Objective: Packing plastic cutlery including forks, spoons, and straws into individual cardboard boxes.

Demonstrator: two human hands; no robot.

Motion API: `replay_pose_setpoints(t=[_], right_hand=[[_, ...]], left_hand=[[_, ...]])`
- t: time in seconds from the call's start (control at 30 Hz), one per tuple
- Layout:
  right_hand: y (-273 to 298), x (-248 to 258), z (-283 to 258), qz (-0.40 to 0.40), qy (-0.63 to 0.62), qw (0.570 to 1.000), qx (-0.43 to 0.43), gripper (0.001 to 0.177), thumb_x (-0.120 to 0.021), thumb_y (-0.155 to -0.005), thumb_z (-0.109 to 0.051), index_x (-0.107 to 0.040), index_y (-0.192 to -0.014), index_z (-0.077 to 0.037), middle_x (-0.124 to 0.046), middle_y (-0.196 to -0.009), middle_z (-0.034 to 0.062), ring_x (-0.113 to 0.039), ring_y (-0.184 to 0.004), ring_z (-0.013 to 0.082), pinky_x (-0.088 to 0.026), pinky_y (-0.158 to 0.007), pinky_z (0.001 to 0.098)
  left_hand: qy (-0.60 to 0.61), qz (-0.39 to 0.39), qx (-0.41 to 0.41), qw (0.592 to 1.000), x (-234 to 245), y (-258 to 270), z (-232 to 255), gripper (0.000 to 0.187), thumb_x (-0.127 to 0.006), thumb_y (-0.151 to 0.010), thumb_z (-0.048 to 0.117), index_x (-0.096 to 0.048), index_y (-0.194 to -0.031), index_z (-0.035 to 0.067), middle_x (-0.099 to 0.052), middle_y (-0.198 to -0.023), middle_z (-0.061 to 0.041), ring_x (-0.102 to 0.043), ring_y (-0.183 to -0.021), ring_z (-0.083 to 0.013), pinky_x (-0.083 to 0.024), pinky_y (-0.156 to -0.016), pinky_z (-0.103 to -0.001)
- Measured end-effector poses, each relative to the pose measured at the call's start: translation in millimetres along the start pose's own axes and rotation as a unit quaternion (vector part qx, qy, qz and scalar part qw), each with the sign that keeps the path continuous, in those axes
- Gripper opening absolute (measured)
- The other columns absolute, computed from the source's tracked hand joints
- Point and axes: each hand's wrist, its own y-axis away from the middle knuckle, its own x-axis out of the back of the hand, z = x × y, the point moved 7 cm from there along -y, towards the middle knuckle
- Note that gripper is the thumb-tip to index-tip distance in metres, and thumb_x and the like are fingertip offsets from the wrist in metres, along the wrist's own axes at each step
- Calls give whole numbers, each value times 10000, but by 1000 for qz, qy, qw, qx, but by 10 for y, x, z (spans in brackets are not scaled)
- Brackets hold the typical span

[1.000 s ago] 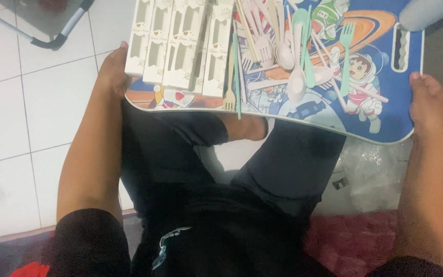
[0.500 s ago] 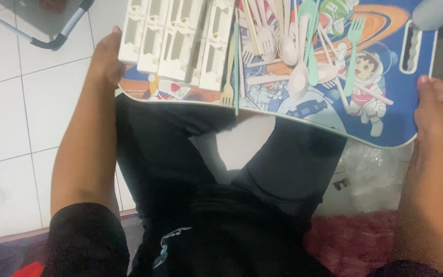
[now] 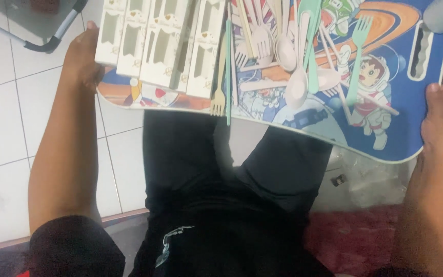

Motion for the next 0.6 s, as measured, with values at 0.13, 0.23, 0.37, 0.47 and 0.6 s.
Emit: replay_pose_setpoints(t=[0.13,0.23,0.37,0.47,0.6], right_hand=[[83,-11,-119,9,58,998,0,337,-568,-1215,-534,-658,-1279,-215,-697,-1177,-85,-639,-975,21,-543,-870,216],[140,-28,-159,12,23,999,-44,182,-534,-1236,-422,-630,-1182,-277,-639,-1043,-138,-568,-862,-31,-487,-767,174],[138,-18,-94,7,32,998,-59,249,-537,-1214,-457,-637,-1281,-239,-675,-1139,-89,-616,-933,13,-520,-827,201],[86,26,82,-6,-8,999,-49,235,-569,-1213,-451,-621,-1278,-231,-663,-1138,-88,-603,-918,-6,-513,-815,178],[101,7,152,-20,-43,997,-54,292,-537,-1202,-427,-605,-1392,-216,-668,-1158,-70,-604,-879,-9,-510,-770,158]], left_hand=[[-7,2,-12,1000,6,-24,-23,590,-255,-969,548,-628,-1222,167,-667,-1109,50,-672,-1037,-101,-555,-904,-242],[-17,-22,-99,995,9,-102,62,694,-277,-970,656,-663,-1178,118,-689,-1177,-38,-683,-1066,-169,-564,-818,-315],[-94,13,-40,995,42,-127,59,577,-189,-1047,540,-614,-1066,150,-626,-1114,-51,-556,-1029,-203,-419,-874,-367],[-72,-4,-64,995,46,-151,79,598,-209,-1032,598,-611,-1003,157,-630,-1060,-16,-548,-981,-170,-426,-838,-346],[-128,-26,-130,983,44,-314,34,649,-105,-1101,465,-582,-947,52,-630,-961,-131,-527,-917,-252,-398,-805,-398]])
